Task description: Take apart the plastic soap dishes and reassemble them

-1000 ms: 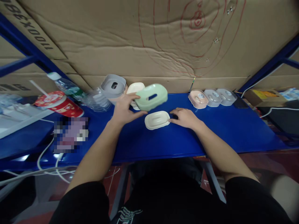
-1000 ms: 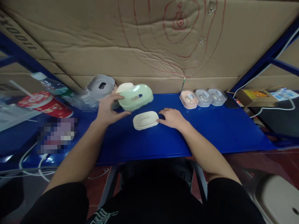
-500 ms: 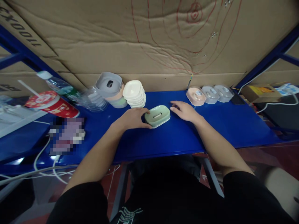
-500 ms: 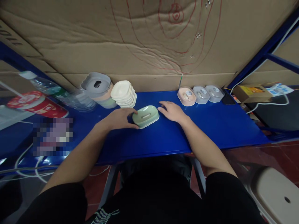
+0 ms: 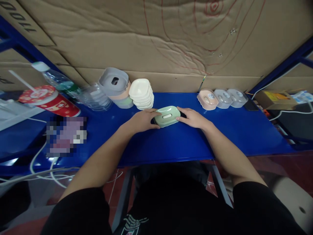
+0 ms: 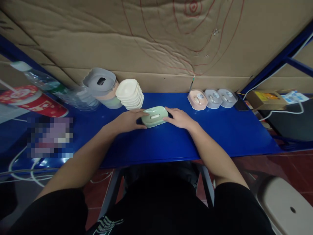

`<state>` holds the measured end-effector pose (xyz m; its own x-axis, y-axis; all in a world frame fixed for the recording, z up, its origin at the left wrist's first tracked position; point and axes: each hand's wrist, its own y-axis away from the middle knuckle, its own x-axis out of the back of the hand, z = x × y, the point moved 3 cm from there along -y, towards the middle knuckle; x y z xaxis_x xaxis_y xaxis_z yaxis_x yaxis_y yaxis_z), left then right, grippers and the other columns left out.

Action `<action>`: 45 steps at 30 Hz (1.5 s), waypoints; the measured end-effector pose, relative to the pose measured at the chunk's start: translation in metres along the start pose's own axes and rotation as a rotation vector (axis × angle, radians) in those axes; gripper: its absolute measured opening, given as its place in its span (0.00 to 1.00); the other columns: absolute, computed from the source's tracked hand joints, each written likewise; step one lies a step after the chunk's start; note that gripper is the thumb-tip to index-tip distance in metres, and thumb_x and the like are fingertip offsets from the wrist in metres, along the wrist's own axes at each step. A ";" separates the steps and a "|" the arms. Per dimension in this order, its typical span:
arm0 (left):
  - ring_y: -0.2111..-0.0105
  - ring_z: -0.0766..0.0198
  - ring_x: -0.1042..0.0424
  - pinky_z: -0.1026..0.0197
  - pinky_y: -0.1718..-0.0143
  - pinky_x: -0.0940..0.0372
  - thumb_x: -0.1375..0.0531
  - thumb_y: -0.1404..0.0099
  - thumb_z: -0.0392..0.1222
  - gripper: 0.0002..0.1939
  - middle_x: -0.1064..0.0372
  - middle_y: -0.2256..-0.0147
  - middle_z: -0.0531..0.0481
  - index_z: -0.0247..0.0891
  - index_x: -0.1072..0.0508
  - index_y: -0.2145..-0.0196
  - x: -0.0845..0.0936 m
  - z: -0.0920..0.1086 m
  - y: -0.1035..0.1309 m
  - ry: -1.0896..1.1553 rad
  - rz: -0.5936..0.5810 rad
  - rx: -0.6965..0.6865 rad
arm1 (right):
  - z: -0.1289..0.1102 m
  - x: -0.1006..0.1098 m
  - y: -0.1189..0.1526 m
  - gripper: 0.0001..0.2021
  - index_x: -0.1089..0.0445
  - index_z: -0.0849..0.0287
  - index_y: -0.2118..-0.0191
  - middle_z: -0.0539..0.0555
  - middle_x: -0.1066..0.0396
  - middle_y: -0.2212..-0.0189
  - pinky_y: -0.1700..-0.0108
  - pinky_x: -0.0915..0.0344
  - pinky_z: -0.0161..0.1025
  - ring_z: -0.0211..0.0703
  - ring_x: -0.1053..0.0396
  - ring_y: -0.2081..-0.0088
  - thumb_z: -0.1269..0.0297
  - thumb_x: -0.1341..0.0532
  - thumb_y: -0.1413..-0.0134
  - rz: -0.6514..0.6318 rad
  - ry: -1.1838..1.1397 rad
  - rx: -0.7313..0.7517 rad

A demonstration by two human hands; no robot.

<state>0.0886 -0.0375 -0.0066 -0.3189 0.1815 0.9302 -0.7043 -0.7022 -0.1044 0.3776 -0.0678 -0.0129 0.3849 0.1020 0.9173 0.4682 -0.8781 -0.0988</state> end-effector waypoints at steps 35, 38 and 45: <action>0.50 0.49 0.29 0.41 0.36 0.37 0.40 0.29 0.37 0.04 0.28 0.55 0.41 0.37 0.33 0.59 0.130 -0.111 0.079 -0.103 1.193 0.780 | 0.002 -0.005 0.004 0.49 0.54 0.57 0.18 0.66 0.45 0.23 0.27 0.39 0.71 0.74 0.40 0.26 0.37 0.38 0.32 -0.068 0.038 0.055; 0.50 0.53 0.30 0.44 0.38 0.37 0.46 0.24 0.37 0.03 0.32 0.55 0.42 0.40 0.39 0.58 0.130 -0.103 0.076 -0.124 1.426 0.578 | 0.002 -0.006 0.004 0.49 0.55 0.57 0.18 0.67 0.43 0.23 0.28 0.39 0.71 0.74 0.40 0.26 0.35 0.38 0.32 -0.068 0.039 0.056; 0.52 0.55 0.25 0.48 0.47 0.30 0.44 0.27 0.70 0.26 0.29 0.54 0.39 0.45 0.47 0.61 0.093 -0.051 0.040 0.074 1.475 0.029 | -0.002 -0.004 0.005 0.51 0.53 0.59 0.19 0.71 0.43 0.24 0.30 0.37 0.72 0.76 0.39 0.27 0.31 0.41 0.33 -0.024 0.025 0.044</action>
<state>-0.0013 -0.0135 0.0579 -0.7512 -0.6595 -0.0274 0.2900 -0.2924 -0.9113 0.3765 -0.0735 -0.0160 0.3530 0.1107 0.9291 0.5120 -0.8540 -0.0928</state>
